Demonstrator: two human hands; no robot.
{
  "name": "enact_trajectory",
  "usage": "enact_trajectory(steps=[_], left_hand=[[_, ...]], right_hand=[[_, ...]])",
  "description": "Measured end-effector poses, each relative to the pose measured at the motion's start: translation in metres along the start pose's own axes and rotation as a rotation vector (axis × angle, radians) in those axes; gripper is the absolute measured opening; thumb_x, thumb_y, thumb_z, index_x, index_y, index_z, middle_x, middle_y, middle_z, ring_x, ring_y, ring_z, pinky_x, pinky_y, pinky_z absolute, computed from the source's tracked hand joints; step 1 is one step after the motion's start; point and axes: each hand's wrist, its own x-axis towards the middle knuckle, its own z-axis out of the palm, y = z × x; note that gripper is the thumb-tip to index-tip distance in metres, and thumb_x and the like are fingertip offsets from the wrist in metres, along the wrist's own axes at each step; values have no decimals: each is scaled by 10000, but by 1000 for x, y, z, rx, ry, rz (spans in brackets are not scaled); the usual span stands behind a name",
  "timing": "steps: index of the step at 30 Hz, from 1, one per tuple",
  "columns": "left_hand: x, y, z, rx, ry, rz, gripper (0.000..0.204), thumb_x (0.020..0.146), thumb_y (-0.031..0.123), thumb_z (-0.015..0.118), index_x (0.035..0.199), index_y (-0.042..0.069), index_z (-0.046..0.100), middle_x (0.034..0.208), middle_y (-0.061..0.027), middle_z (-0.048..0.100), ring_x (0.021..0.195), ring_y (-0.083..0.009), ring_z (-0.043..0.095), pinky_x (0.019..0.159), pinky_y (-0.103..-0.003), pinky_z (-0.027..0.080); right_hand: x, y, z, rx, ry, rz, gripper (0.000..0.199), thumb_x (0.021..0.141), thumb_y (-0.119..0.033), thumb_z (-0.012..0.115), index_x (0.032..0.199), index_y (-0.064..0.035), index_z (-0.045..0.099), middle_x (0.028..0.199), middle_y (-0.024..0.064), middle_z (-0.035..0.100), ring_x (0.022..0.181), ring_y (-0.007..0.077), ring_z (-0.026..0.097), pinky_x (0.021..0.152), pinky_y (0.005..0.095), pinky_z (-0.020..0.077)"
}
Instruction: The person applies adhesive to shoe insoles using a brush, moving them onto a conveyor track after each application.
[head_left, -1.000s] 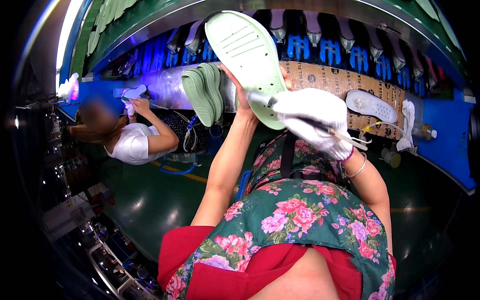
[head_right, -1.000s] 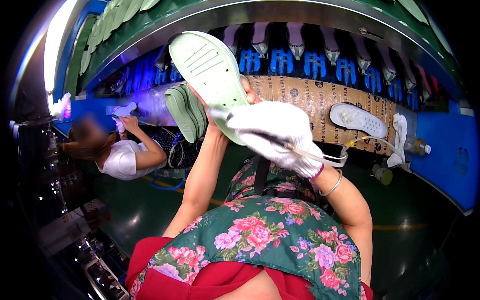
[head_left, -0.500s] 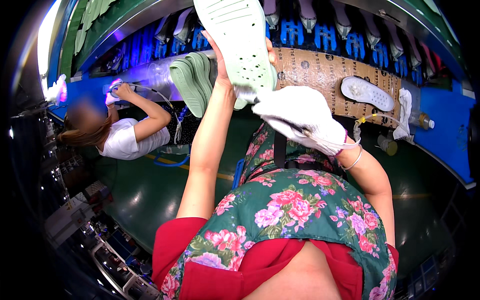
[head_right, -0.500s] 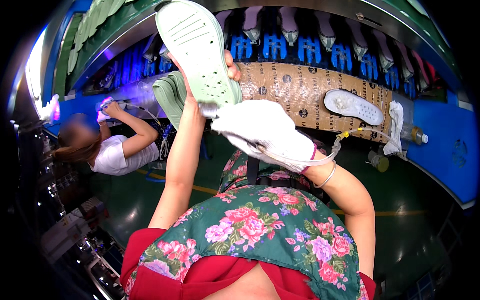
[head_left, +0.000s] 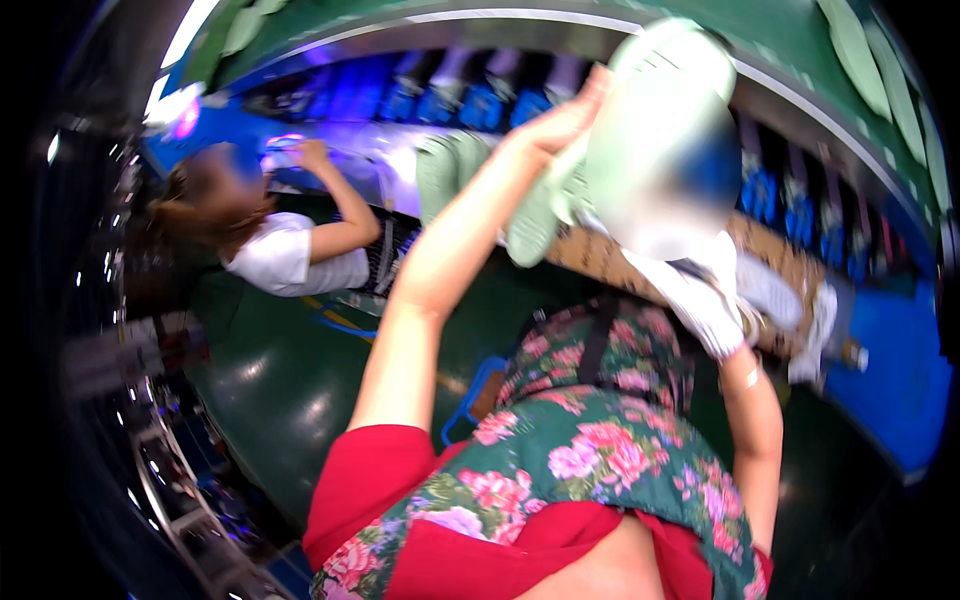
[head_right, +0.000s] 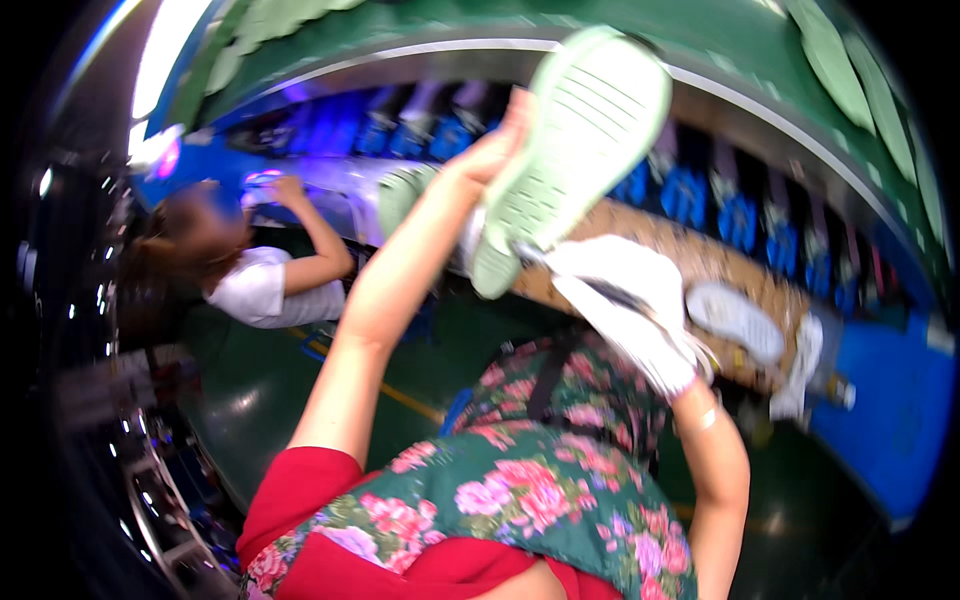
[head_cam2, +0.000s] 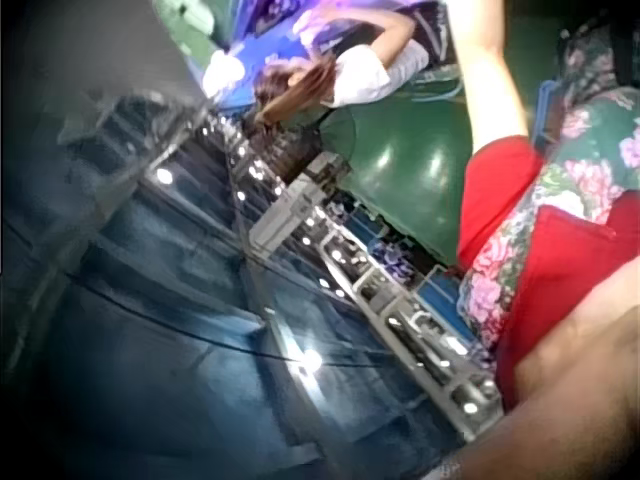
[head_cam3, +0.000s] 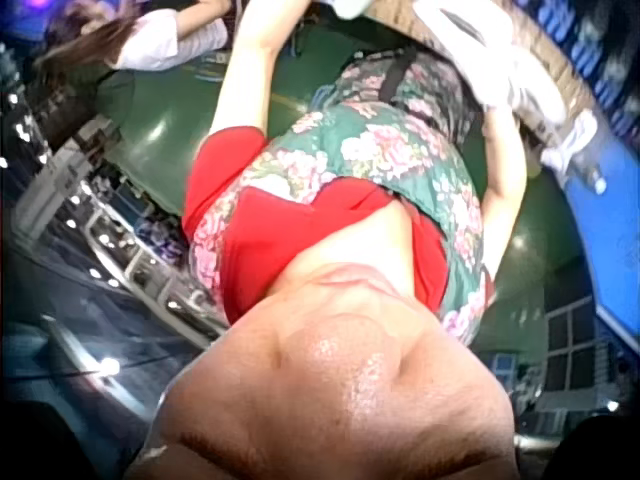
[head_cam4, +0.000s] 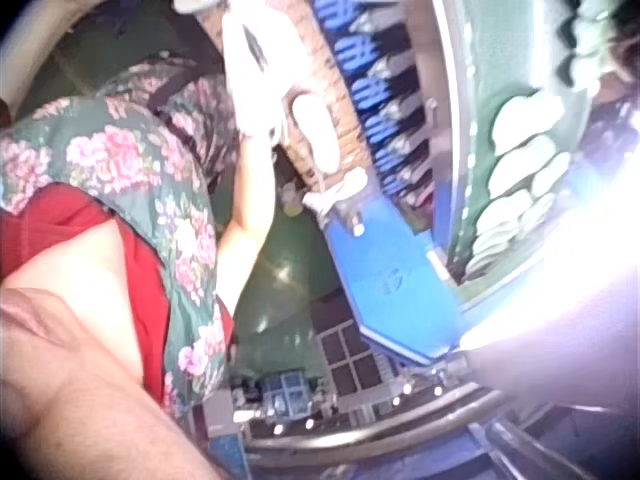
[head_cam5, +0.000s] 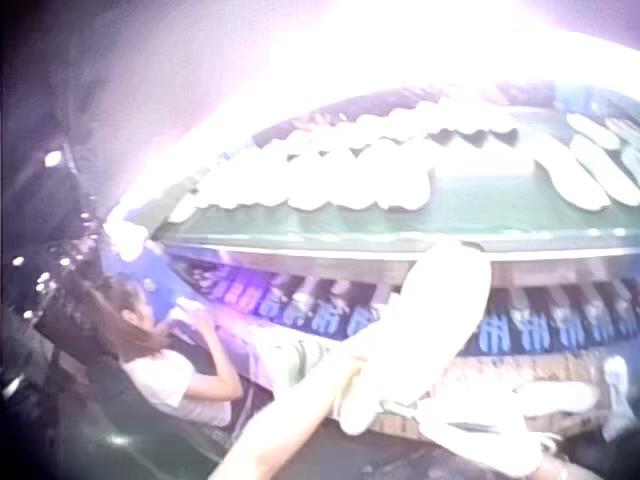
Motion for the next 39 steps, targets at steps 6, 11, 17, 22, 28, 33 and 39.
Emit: enact_trajectory(steps=[6,11,17,22,28,33,39], left_hand=[[83,61,-3,-847,-268,391,851,859,760,324,1394,108,439,1296,-128,572,1042,-384,630,915,-582,488],[93,81,-26,-897,3,736,511,1006,350,285,1395,36,386,1490,-129,364,1380,-259,330,1155,-367,255],[-19,51,4,-907,-218,401,807,918,703,234,1485,131,293,1475,-212,356,1297,-473,401,1036,-669,309],[-64,-11,48,-1071,-115,310,726,905,541,433,1467,91,336,1343,-240,503,1137,-486,546,886,-621,484],[-72,-60,85,-1070,-14,248,716,798,408,634,1390,56,435,1342,-194,525,1184,-389,542,981,-635,414],[-82,-78,98,-1323,129,147,849,840,697,509,1411,76,414,1357,-167,518,1191,-329,551,989,-544,458],[-79,-98,112,-995,298,136,788,850,669,533,1398,111,435,1318,-98,551,1189,-269,553,1016,-461,453]], right_hand=[[8,6,-29,780,435,212,271,843,-11,626,1105,57,611,956,122,677,641,88,556,535,188,421],[37,1,-24,958,593,185,356,919,-45,576,1248,67,500,921,88,597,633,85,495,551,192,415],[34,0,-28,1168,549,195,371,939,-79,574,1278,35,477,956,70,568,673,90,501,555,200,421],[25,0,-17,1024,502,164,357,925,-73,585,1247,62,508,1007,88,607,671,81,520,561,187,417],[18,-28,-15,481,335,-8,280,885,-48,608,1143,58,626,1024,106,674,752,96,591,661,205,462],[21,-35,-5,41,346,-109,220,770,13,719,988,40,707,991,131,704,878,191,671,801,309,527],[21,-35,-20,-318,403,-449,225,746,2,751,968,-9,720,959,122,720,860,220,694,776,313,541]])
